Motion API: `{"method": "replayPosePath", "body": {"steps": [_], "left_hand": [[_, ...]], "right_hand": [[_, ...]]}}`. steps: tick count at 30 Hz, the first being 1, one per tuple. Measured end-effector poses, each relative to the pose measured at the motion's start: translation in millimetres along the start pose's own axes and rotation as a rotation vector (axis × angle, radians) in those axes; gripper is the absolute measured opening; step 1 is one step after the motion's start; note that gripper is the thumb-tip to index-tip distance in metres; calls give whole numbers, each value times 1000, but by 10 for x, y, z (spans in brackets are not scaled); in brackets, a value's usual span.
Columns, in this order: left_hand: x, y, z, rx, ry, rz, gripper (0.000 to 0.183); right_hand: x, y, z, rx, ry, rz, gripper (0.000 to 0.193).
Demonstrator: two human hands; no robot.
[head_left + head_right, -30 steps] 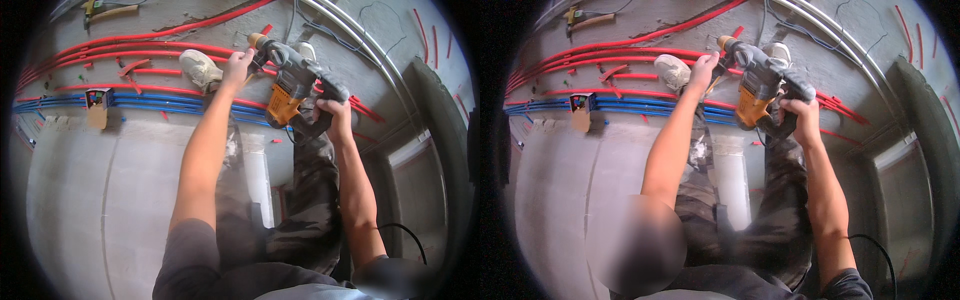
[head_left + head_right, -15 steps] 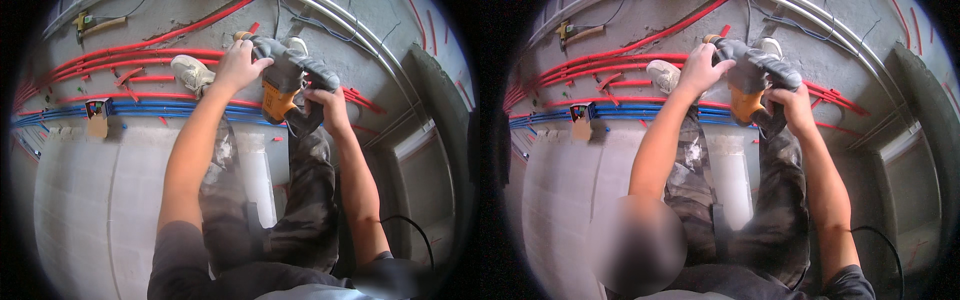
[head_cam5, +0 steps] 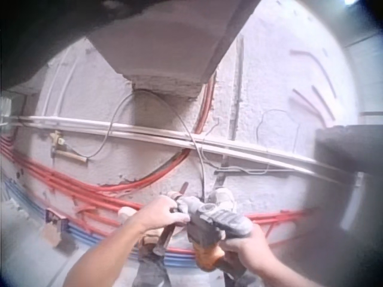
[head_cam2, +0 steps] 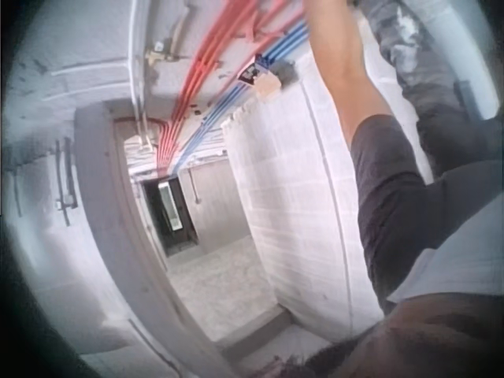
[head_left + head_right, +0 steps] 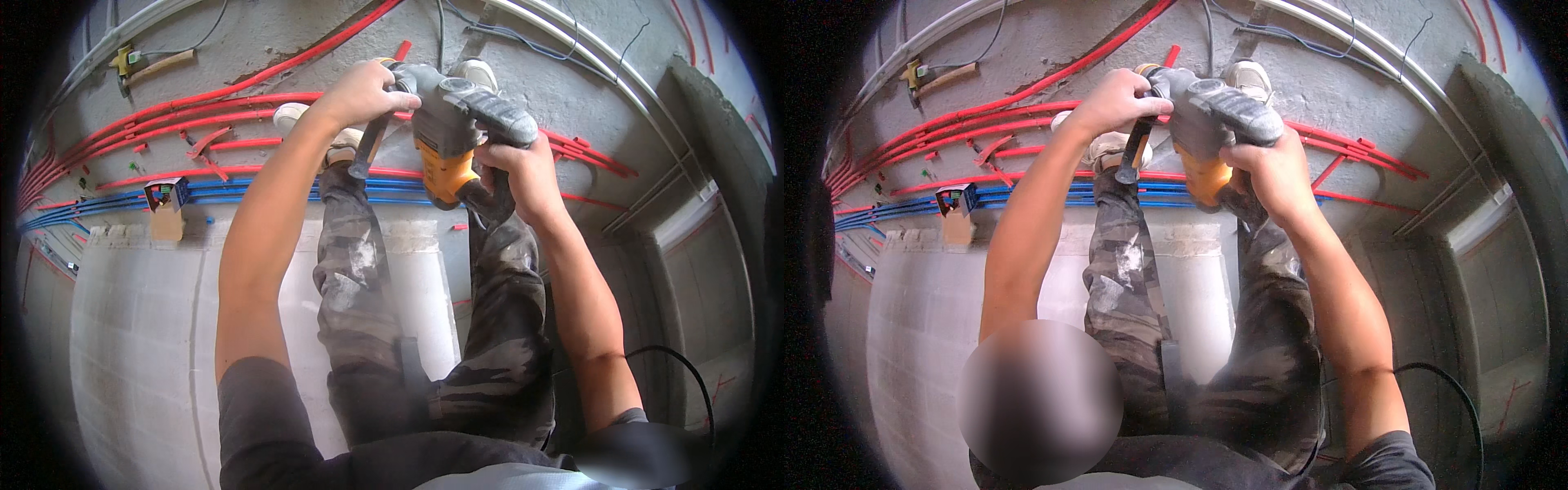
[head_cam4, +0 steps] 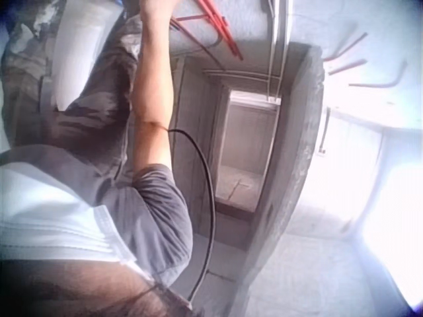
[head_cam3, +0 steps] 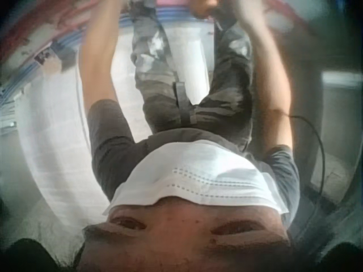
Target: The person cuts red plastic pipes with a power saw, aligns them on the floor, and secures them with metal ties using a hammer. The person also uses a pipe cutter to trim pipe ends.
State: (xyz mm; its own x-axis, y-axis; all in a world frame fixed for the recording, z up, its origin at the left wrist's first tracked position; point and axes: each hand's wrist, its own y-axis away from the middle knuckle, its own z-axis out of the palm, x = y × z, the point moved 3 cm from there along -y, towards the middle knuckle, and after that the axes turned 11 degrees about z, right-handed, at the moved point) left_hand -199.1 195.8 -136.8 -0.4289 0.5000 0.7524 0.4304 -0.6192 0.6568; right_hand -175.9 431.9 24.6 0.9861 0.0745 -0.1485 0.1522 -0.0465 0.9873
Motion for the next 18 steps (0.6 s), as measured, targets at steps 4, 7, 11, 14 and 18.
{"method": "replayPosePath", "body": {"steps": [4, 7, 11, 14, 18], "left_hand": [[333, 143, -79, 223, -466, 336, 35], [336, 162, -8, 314, -714, 745, 10], [363, 280, 12, 315, -959, 994, 9], [274, 308, -23, 342, -835, 829, 15], [35, 516, 266, 618, -46, 364, 34]], "right_hand": [[-106, -4, 115, -4, -16, 20, 18], [-131, -34, 89, -19, 7, 27, 18], [-163, -67, 46, -41, 12, 33, 18], [-191, -33, 84, -43, -34, 16, 20], [-120, 65, 231, -72, -78, 31, 19]]}}
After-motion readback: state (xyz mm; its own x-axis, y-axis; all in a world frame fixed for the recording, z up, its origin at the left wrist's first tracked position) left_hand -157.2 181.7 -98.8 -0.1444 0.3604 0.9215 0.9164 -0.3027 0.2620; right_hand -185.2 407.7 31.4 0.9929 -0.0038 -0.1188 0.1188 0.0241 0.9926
